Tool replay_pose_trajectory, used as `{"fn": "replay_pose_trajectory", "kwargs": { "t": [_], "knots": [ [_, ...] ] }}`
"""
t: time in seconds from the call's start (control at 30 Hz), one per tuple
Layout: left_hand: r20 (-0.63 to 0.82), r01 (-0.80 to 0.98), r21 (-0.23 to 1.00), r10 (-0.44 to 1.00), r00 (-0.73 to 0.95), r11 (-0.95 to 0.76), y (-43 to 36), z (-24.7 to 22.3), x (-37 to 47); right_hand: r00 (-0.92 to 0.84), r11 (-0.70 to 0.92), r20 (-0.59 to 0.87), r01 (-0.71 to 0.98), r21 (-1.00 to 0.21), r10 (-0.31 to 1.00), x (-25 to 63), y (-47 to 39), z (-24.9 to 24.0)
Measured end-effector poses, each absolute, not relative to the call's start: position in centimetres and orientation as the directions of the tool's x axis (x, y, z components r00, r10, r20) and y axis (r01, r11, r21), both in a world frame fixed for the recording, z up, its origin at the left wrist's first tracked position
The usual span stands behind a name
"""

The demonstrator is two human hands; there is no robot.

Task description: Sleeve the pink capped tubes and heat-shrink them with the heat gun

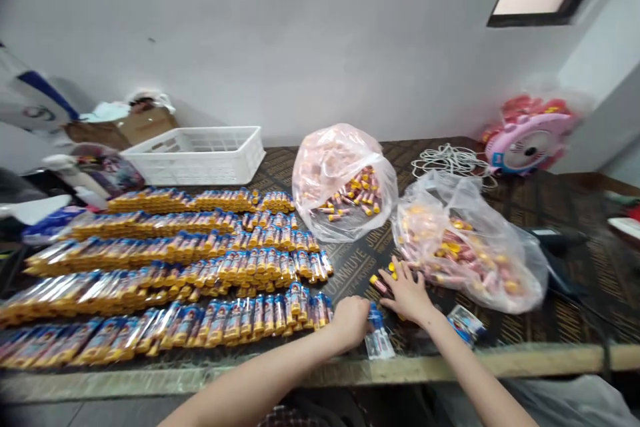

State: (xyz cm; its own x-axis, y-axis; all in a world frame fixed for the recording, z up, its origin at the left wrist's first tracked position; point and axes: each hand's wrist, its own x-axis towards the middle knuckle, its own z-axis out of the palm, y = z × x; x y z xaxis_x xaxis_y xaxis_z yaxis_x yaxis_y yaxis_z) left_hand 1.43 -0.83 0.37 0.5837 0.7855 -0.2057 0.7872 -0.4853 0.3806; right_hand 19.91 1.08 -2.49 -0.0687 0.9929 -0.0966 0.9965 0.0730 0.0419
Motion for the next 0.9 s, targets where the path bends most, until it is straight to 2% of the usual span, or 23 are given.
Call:
{"fn": "replay_pose_trajectory", "kwargs": {
  "t": [0.1, 0.27, 0.4, 0.5, 0.6, 0.67, 0.73, 0.83, 0.9],
  "knots": [
    [-0.208, 0.809, 0.404, 0.818, 0.537, -0.428, -0.6, 0.0, 1.2, -0.098, 0.095, -0.071, 0.994, -0.045, 0.993, 20.5, 1.4, -2.6],
    [-0.23, 0.811, 0.421, 0.817, 0.529, -0.407, -0.8, -0.3, 0.5, -0.057, 0.085, 0.1, 0.949, -0.305, 0.993, 21.5, 1.3, 1.5],
    [-0.195, 0.777, 0.441, 0.797, 0.572, -0.45, -0.6, -0.7, 0.0, -0.015, 0.022, 0.028, 0.957, -0.288, 1.0, 22.3, 0.1, 3.2],
    [-0.183, 0.774, 0.443, 0.8, 0.571, -0.452, -0.7, -0.2, -0.1, -0.092, 0.071, -0.064, 0.961, -0.266, 0.994, 21.1, -1.4, 2.9],
    [-0.163, 0.768, 0.461, 0.808, 0.566, -0.445, -1.5, 0.9, -0.2, -0.181, 0.153, -0.095, 0.957, -0.245, 0.979, 19.6, -2.8, 1.8],
    [-0.126, 0.719, 0.542, 0.804, 0.581, -0.435, -2.1, 1.6, -0.3, -0.237, 0.212, -0.081, 0.948, -0.239, 0.968, 19.8, -3.2, 0.3],
    [-0.093, 0.634, 0.693, 0.83, 0.55, -0.343, -2.6, 2.0, -0.8, -0.276, 0.264, -0.021, 0.936, -0.233, 0.961, 21.1, -2.8, -1.6],
    [-0.13, 0.414, 0.909, 0.914, 0.385, -0.045, -2.8, 2.4, -2.4, -0.239, 0.284, 0.167, 0.895, -0.343, 0.956, 23.1, -1.4, -3.6],
    [-0.207, 0.21, 0.966, 0.936, 0.285, 0.15, -2.9, 3.0, -4.3, -0.164, 0.287, 0.295, 0.849, -0.443, 0.941, 22.8, -1.4, -3.2]
  ]
}}
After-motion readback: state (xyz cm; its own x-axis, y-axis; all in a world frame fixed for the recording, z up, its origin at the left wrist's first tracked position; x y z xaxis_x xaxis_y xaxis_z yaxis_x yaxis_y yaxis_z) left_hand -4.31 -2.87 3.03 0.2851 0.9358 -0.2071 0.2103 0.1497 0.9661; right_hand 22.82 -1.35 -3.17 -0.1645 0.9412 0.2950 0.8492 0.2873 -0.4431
